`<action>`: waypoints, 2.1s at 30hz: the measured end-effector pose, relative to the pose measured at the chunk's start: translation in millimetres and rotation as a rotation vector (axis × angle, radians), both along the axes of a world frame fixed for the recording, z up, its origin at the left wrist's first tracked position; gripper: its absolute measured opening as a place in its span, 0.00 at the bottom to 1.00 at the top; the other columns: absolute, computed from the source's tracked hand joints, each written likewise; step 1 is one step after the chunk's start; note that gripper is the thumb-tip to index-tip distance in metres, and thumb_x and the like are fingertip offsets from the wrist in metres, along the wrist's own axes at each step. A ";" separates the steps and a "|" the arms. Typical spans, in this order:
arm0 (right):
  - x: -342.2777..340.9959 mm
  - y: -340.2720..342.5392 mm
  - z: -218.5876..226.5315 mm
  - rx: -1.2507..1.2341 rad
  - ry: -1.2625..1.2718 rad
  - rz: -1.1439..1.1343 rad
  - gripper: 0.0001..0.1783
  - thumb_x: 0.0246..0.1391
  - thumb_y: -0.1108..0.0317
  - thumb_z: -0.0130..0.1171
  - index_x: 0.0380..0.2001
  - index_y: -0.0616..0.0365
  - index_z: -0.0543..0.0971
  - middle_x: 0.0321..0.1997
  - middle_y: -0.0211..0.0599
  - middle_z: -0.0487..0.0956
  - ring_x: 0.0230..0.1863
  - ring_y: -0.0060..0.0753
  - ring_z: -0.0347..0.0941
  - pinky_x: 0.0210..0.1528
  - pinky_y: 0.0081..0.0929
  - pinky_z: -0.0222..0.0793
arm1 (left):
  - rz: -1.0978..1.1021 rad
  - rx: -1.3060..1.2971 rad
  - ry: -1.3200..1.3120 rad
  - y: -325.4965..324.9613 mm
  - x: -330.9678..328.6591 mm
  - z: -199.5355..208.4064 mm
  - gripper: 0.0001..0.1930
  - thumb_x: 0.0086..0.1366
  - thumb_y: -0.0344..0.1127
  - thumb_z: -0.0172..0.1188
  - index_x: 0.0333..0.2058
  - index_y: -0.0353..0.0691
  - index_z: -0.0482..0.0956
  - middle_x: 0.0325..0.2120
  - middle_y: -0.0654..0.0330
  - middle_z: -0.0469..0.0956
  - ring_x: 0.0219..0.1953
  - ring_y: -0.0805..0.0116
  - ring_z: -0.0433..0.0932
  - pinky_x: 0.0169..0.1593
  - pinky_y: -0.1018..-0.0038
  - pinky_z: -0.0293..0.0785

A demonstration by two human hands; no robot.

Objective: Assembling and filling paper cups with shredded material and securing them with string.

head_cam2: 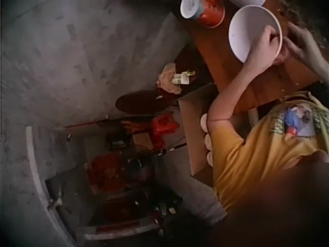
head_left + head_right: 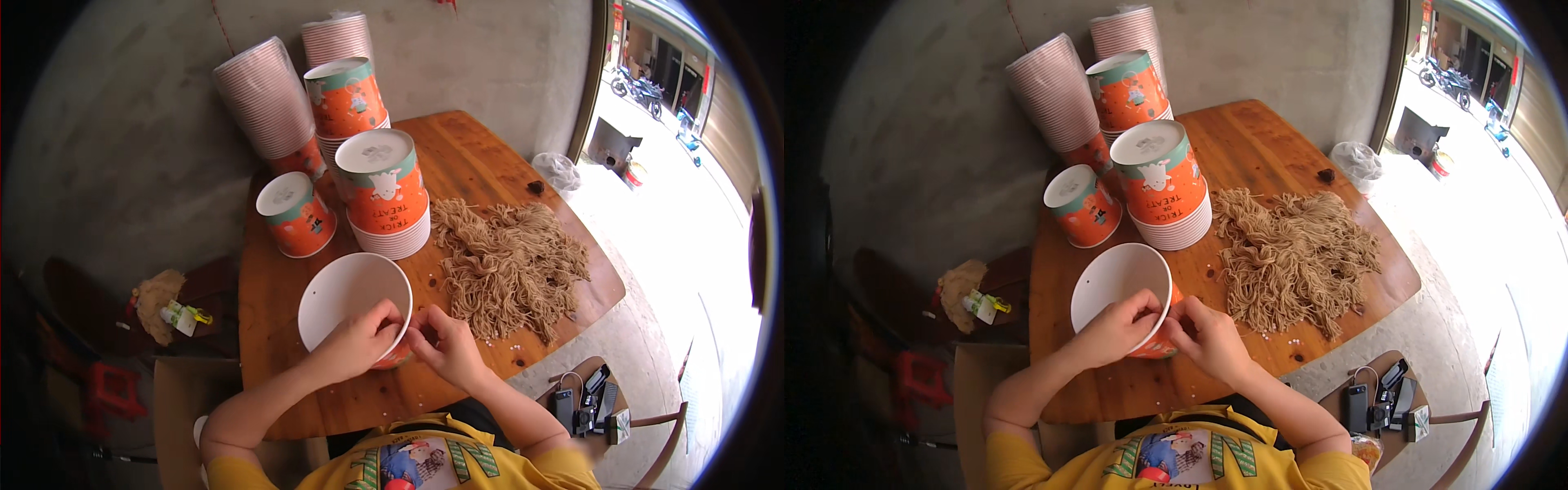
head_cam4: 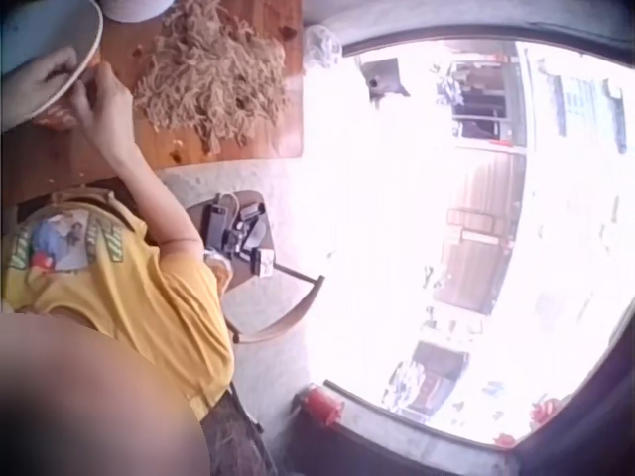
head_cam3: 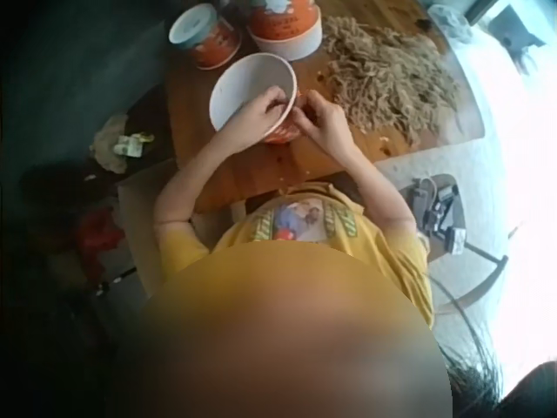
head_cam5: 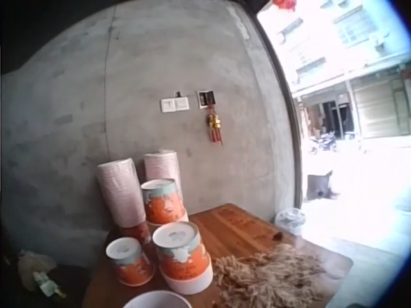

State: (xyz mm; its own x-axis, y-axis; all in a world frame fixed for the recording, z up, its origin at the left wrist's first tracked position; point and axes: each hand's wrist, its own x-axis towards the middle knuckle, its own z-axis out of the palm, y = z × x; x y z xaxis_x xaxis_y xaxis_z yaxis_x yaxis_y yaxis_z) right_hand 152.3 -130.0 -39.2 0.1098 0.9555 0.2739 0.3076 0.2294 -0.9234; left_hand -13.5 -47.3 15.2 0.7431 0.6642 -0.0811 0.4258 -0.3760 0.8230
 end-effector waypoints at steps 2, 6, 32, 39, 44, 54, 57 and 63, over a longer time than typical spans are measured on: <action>9.3 -2.5 -4.7 -0.037 0.052 0.016 0.06 0.58 0.72 0.58 0.35 0.61 0.72 0.25 0.27 0.75 0.25 0.13 0.72 0.25 0.16 0.67 | -0.006 0.160 0.062 -3.8 2.4 -2.2 0.04 0.66 0.30 0.52 0.36 0.35 0.69 0.35 0.50 0.77 0.36 0.55 0.78 0.41 0.66 0.73; 25.9 -7.3 8.3 -0.034 0.143 0.013 0.07 0.61 0.71 0.56 0.39 0.59 0.70 0.23 0.19 0.68 0.24 0.08 0.60 0.26 0.12 0.58 | 0.017 0.517 -0.091 2.1 0.8 -13.6 0.04 0.70 0.31 0.48 0.39 0.37 0.68 0.39 0.59 0.76 0.36 0.71 0.77 0.36 0.71 0.74; 66.6 24.6 63.2 -0.302 0.278 0.447 0.10 0.65 0.63 0.51 0.43 0.57 0.74 0.34 0.28 0.81 0.22 0.13 0.73 0.20 0.10 0.65 | -0.067 -0.617 -0.403 3.5 35.0 -11.8 0.03 0.68 0.29 0.54 0.38 0.37 0.74 0.28 0.67 0.72 0.30 0.80 0.70 0.38 0.81 0.69; 68.1 19.9 29.8 -0.130 0.398 0.304 0.09 0.62 0.65 0.56 0.42 0.56 0.76 0.41 0.27 0.78 0.30 0.14 0.73 0.26 0.16 0.69 | -0.025 -0.651 -0.357 7.2 30.9 -12.5 0.08 0.68 0.34 0.54 0.39 0.36 0.76 0.28 0.68 0.73 0.30 0.81 0.69 0.37 0.83 0.68; 66.1 0.0 23.7 0.213 -0.274 0.055 0.04 0.53 0.73 0.63 0.32 0.58 0.78 0.37 0.31 0.71 0.33 0.23 0.72 0.31 0.21 0.69 | -0.046 -0.674 -0.340 9.0 35.4 -15.0 0.08 0.68 0.35 0.55 0.39 0.37 0.75 0.28 0.68 0.73 0.29 0.82 0.69 0.37 0.84 0.68; 26.1 -17.0 22.9 0.344 -0.506 -0.150 0.08 0.47 0.70 0.69 0.29 0.56 0.78 0.29 0.32 0.72 0.23 0.27 0.74 0.22 0.26 0.71 | 0.034 -1.020 -0.342 12.0 38.6 -13.6 0.06 0.67 0.34 0.54 0.41 0.42 0.74 0.33 0.66 0.75 0.33 0.80 0.74 0.37 0.82 0.69; 28.5 -15.7 19.1 0.351 -0.492 -0.122 0.08 0.48 0.71 0.68 0.29 0.55 0.78 0.30 0.32 0.73 0.23 0.28 0.74 0.23 0.26 0.72 | 0.049 -0.999 -0.356 7.0 41.5 -10.5 0.06 0.67 0.33 0.54 0.42 0.41 0.73 0.35 0.65 0.75 0.34 0.78 0.74 0.37 0.81 0.71; 42.6 -13.2 13.8 0.176 -0.123 0.001 0.06 0.55 0.73 0.62 0.35 0.58 0.75 0.28 0.28 0.73 0.25 0.19 0.73 0.27 0.17 0.69 | 0.009 -0.812 -0.395 9.5 37.5 -14.6 0.06 0.66 0.28 0.54 0.41 0.36 0.71 0.34 0.62 0.73 0.35 0.76 0.74 0.39 0.79 0.72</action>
State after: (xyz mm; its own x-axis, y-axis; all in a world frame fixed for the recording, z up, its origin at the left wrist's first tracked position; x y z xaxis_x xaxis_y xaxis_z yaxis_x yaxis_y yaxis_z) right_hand 194.9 -143.2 -25.5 0.0641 0.8918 0.4478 0.4148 0.3844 -0.8248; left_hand 24.0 -37.7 0.6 0.8115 0.5195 -0.2675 0.0559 0.3866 0.9205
